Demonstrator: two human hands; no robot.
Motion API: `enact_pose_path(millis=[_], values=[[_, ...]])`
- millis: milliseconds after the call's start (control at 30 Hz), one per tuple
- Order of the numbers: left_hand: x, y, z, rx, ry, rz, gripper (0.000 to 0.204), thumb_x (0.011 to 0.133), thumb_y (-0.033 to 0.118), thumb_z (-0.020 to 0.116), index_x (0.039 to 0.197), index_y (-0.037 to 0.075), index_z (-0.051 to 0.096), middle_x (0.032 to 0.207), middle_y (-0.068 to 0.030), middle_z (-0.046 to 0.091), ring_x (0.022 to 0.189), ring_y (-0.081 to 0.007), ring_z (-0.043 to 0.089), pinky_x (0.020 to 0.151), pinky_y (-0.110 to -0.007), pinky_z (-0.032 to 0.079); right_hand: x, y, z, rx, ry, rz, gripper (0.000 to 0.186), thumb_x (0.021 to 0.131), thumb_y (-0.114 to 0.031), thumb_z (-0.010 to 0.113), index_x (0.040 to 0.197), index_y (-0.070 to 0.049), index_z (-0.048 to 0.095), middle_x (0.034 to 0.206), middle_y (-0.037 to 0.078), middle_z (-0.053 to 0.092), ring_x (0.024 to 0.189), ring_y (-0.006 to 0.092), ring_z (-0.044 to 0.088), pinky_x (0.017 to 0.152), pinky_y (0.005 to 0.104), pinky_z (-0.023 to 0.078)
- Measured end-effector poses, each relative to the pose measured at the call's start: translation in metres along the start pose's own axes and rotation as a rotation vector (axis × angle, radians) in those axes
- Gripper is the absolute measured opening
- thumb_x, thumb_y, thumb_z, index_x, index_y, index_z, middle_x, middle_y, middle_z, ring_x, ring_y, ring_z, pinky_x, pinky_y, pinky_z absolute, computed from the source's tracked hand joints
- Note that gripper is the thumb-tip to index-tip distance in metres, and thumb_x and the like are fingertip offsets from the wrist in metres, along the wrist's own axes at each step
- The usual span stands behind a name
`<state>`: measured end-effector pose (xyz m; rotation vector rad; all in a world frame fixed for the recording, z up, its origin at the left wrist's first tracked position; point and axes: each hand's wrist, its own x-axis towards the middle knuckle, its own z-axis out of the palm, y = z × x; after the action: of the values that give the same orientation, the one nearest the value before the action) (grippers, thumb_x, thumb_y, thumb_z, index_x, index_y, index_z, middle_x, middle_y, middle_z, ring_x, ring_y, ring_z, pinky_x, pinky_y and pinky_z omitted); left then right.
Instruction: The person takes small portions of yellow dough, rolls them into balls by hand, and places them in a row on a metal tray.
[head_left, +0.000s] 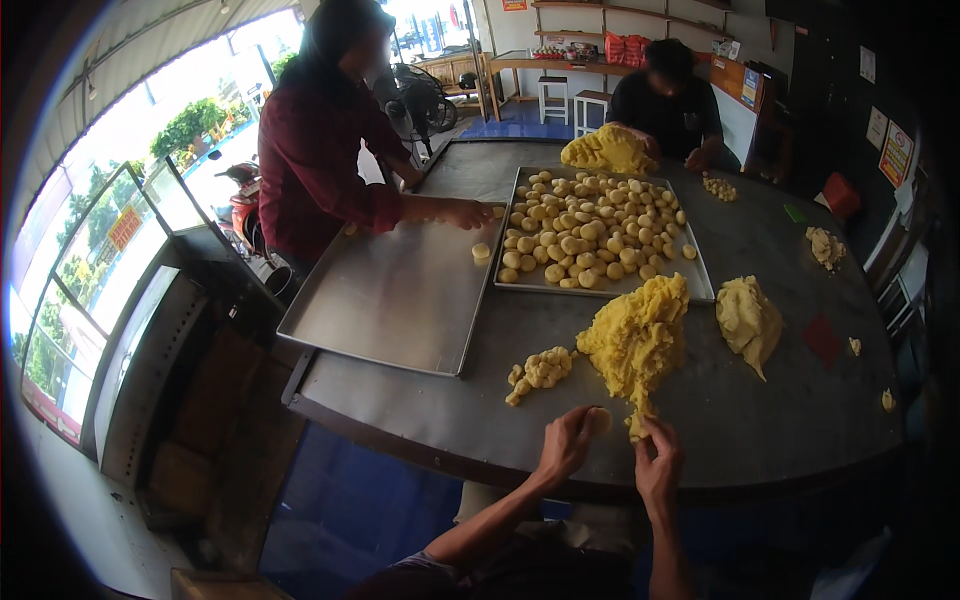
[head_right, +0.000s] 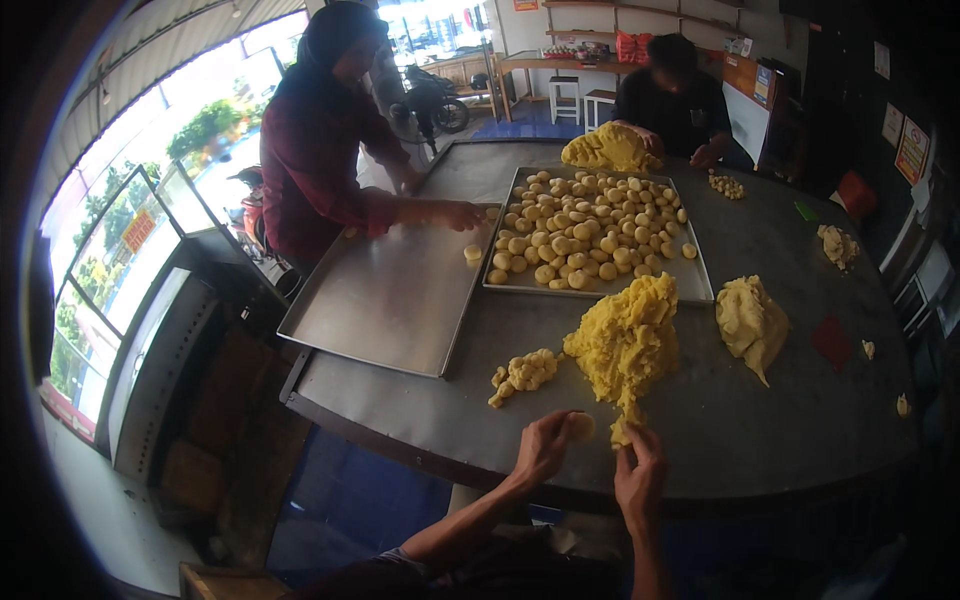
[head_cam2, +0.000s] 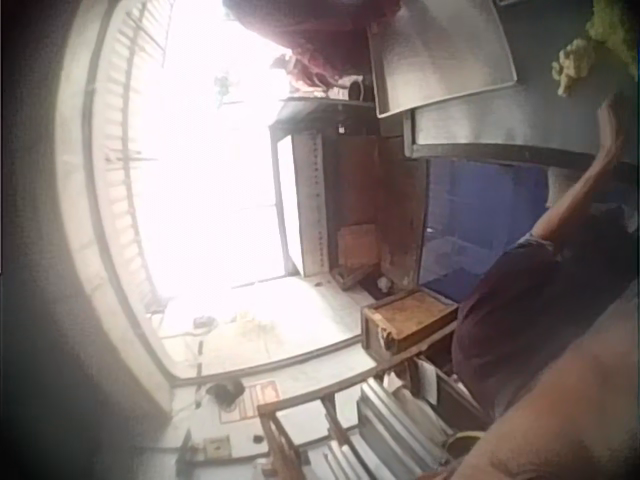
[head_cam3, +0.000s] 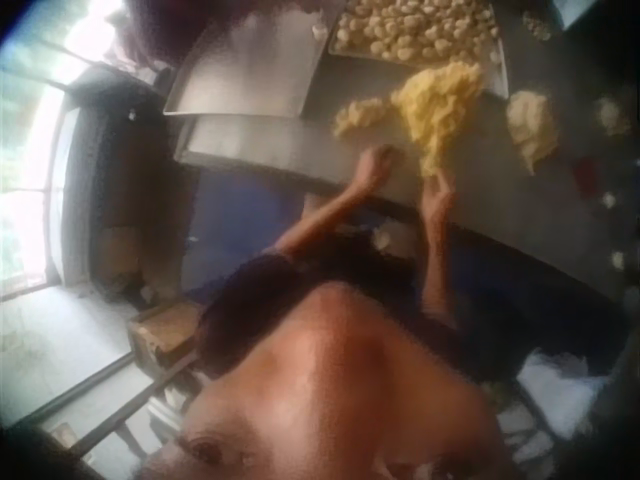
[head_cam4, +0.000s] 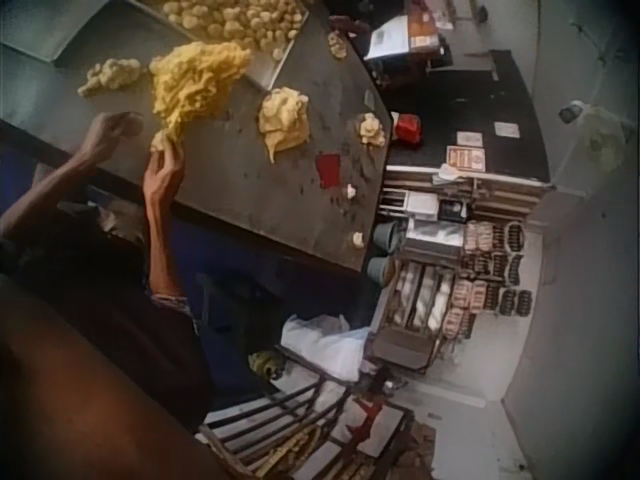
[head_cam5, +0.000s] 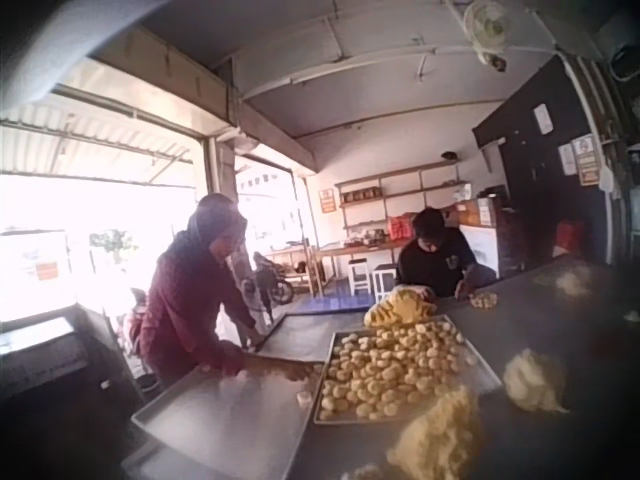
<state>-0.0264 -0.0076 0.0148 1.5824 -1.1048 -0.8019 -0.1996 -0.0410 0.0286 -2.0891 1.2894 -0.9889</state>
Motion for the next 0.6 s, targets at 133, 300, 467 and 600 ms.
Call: enact_pose_path(millis=[133, 300, 467, 600], values=[[-0.004, 0.001, 0.014, -0.167, -0.051, 0.096, 0.034, 0.104, 0.029, 0.056, 0.116, 0.000, 0.069, 0.105, -0.0230, 0.073, 0.102, -0.0363, 0.072, 0.085, -0.042, 0.056, 0.008, -0.021, 0.018, 0.128, -0.031, 0.021, 0.038, 0.089, 0.005, 0.066, 0.126, -0.002, 0.068, 0.116, 0.020, 0.068, 0.109, 0.0346, 0.067, 0.093, 0.0389, 0.054], [0.017, -0.024, -0.014, 0.197, -0.151, 0.207, 0.029, 0.087, 0.016, 0.068, 0.112, 0.002, 0.066, 0.091, -0.0252, 0.070, 0.089, -0.0458, 0.067, 0.074, -0.048, 0.055, 0.013, -0.028, 0.026, 0.194, -0.221, -0.165, 0.033, 0.085, 0.004, 0.070, 0.118, 0.001, 0.072, 0.119, 0.021, 0.070, 0.114, 0.0323, 0.067, 0.094, 0.0368, 0.054], [0.003, -0.037, -0.003, 0.302, -0.038, 0.108, 0.026, 0.087, 0.013, 0.066, 0.111, 0.004, 0.060, 0.087, -0.0254, 0.070, 0.085, -0.0454, 0.068, 0.071, -0.050, 0.053, 0.018, -0.020, 0.034, 0.375, -0.172, -0.017, 0.028, 0.085, 0.006, 0.071, 0.112, 0.001, 0.074, 0.112, 0.016, 0.072, 0.103, 0.0268, 0.071, 0.084, 0.0351, 0.057], [0.000, -0.020, -0.005, 0.370, -0.194, -0.020, 0.030, 0.087, 0.012, 0.066, 0.115, 0.006, 0.058, 0.085, -0.0254, 0.069, 0.083, -0.0460, 0.068, 0.070, -0.051, 0.053, 0.013, -0.023, 0.036, 0.137, -0.183, -0.062, 0.020, 0.084, 0.006, 0.071, 0.103, 0.002, 0.075, 0.101, 0.014, 0.072, 0.095, 0.0281, 0.071, 0.079, 0.0347, 0.056]])
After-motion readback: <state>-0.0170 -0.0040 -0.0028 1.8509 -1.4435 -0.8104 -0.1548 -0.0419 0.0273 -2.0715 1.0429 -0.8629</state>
